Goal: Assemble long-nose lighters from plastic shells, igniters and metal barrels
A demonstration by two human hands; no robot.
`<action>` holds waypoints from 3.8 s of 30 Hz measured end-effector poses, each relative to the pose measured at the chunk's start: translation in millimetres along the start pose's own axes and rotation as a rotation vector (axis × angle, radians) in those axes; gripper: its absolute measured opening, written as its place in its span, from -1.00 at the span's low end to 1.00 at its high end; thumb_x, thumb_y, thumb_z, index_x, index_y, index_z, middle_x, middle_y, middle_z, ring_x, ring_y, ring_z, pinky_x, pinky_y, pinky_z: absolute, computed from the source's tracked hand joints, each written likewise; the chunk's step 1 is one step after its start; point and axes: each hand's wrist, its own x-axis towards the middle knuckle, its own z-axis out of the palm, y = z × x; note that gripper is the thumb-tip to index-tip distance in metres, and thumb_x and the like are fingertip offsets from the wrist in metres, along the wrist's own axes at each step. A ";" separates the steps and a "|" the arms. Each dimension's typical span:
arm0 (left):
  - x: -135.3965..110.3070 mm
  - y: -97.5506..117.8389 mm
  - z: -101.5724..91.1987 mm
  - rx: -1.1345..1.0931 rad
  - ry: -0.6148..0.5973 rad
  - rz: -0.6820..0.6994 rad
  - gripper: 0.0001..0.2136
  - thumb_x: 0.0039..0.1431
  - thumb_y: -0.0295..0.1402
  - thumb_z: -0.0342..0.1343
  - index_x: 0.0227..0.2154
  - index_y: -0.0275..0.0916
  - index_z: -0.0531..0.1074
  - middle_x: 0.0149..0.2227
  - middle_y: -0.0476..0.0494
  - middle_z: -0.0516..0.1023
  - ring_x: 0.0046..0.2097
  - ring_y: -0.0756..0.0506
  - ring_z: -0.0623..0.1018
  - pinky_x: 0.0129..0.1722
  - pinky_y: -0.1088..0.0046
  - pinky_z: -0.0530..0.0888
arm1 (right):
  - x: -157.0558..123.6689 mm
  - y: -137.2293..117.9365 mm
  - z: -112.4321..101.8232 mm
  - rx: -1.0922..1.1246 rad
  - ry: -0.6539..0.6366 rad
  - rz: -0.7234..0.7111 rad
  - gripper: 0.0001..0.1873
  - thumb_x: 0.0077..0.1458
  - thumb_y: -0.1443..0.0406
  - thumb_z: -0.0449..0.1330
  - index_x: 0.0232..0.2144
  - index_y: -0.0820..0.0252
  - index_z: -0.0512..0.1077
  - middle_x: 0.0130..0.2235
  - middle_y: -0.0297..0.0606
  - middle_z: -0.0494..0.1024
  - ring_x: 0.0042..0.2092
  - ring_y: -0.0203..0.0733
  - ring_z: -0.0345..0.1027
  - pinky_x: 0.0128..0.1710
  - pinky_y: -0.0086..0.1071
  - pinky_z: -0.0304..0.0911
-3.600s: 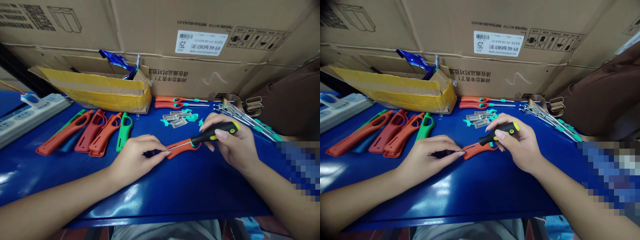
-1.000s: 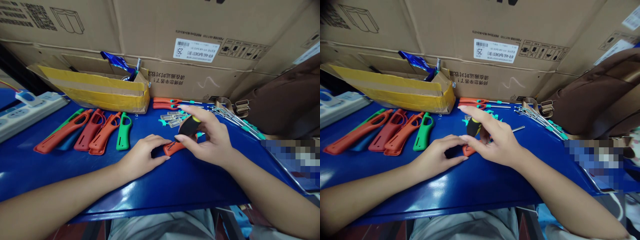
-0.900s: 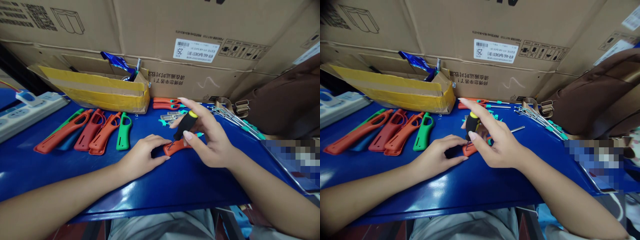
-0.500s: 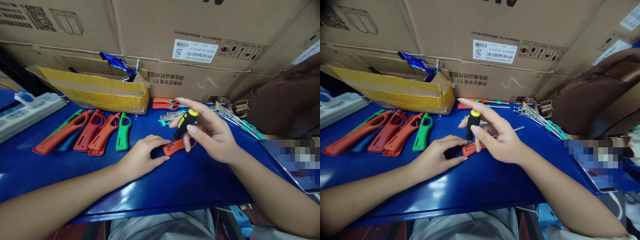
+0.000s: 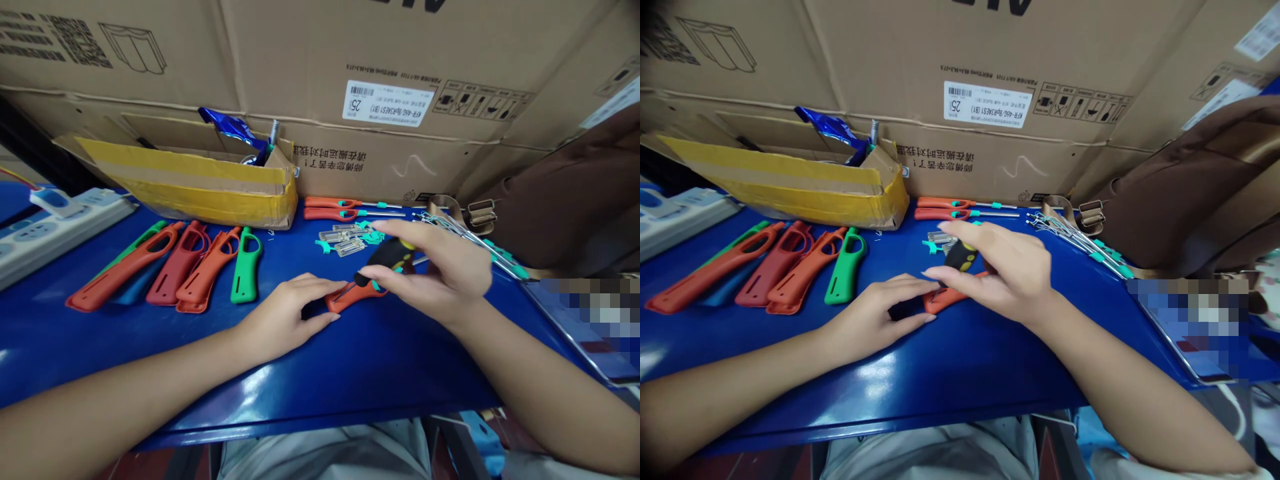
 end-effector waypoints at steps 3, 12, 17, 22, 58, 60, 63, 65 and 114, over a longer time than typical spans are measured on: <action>0.0 0.0 -0.4 0.009 0.005 -0.002 -0.59 0.24 -0.42 0.30 0.14 -0.27 0.47 0.00 -0.20 0.65 -0.01 -0.14 0.61 0.04 0.29 0.54 | 0.9 3.5 -3.4 -0.009 -0.095 -0.062 -0.48 0.34 0.20 0.19 0.30 0.07 0.30 -0.08 -0.19 0.69 -0.24 -0.13 0.60 -0.27 -0.31 0.50; 0.3 -0.1 -0.3 0.001 -0.001 -0.016 -0.60 0.24 -0.41 0.30 0.14 -0.24 0.48 0.01 -0.18 0.65 0.01 -0.14 0.61 0.05 0.27 0.54 | 0.5 2.5 6.0 0.057 0.037 0.042 -0.64 0.24 0.19 0.30 0.08 -0.01 0.50 -0.22 -0.26 0.67 -0.38 -0.17 0.49 -0.41 -0.31 0.43; 0.7 -0.3 -0.1 0.005 0.005 -0.016 -0.63 0.22 -0.39 0.32 0.09 -0.27 0.51 -0.01 -0.20 0.66 -0.01 -0.15 0.61 0.04 0.25 0.55 | -1.7 0.4 6.4 0.358 -0.191 0.226 -0.52 0.40 0.24 0.08 0.31 0.03 0.27 0.09 -0.16 0.58 -0.19 -0.18 0.56 -0.27 -0.30 0.53; 0.9 0.6 -0.1 -0.007 0.011 -0.018 -0.62 0.23 -0.40 0.31 0.11 -0.23 0.50 -0.01 -0.18 0.66 -0.01 -0.15 0.61 0.05 0.23 0.55 | 0.3 0.0 6.2 0.133 -0.029 0.065 -0.55 0.19 0.21 0.36 0.12 0.00 0.47 -0.11 -0.24 0.66 -0.20 -0.11 0.56 -0.21 -0.28 0.52; 1.1 1.7 -0.6 -0.005 0.008 -0.034 -0.66 0.23 -0.38 0.31 0.07 -0.20 0.52 -0.01 -0.19 0.66 -0.01 -0.17 0.62 0.03 0.22 0.56 | -4.9 -4.3 14.0 0.350 -0.180 0.289 -0.48 0.42 0.25 0.00 0.37 0.05 0.16 0.06 -0.12 0.56 -0.24 -0.18 0.54 -0.29 -0.28 0.53; 0.7 1.8 -0.7 -0.001 0.006 -0.033 -0.65 0.23 -0.39 0.31 0.08 -0.21 0.51 -0.02 -0.17 0.66 -0.02 -0.16 0.62 0.03 0.24 0.56 | -5.0 -2.9 14.7 0.305 -0.110 0.266 -0.54 0.34 0.22 0.17 0.25 0.02 0.31 0.00 -0.18 0.60 -0.26 -0.18 0.55 -0.30 -0.31 0.53; 0.4 2.2 -0.9 -0.004 0.008 -0.031 -0.63 0.22 -0.40 0.32 0.09 -0.21 0.50 -0.02 -0.16 0.66 -0.02 -0.15 0.62 0.03 0.26 0.55 | -4.2 -0.3 13.6 0.157 -0.011 0.159 -0.57 0.21 0.17 0.33 0.11 0.04 0.44 -0.06 -0.21 0.64 -0.21 -0.12 0.56 -0.20 -0.27 0.54; 0.8 2.6 -1.1 -0.004 0.007 -0.033 -0.63 0.22 -0.40 0.32 0.09 -0.21 0.51 -0.02 -0.17 0.66 -0.01 -0.15 0.62 0.04 0.27 0.55 | -3.9 0.5 12.4 0.245 -0.093 0.205 -0.52 0.34 0.18 0.18 0.26 0.04 0.32 0.03 -0.17 0.61 -0.25 -0.17 0.55 -0.23 -0.28 0.54; 0.7 0.9 -0.2 0.022 0.004 -0.024 -0.65 0.23 -0.41 0.31 0.06 -0.24 0.51 -0.02 -0.15 0.66 -0.02 -0.14 0.61 0.02 0.30 0.53 | 1.0 -7.3 10.0 0.375 -0.090 0.184 -0.61 0.32 0.33 0.18 0.18 0.09 0.41 -0.03 -0.19 0.63 -0.14 -0.17 0.55 -0.29 -0.35 0.51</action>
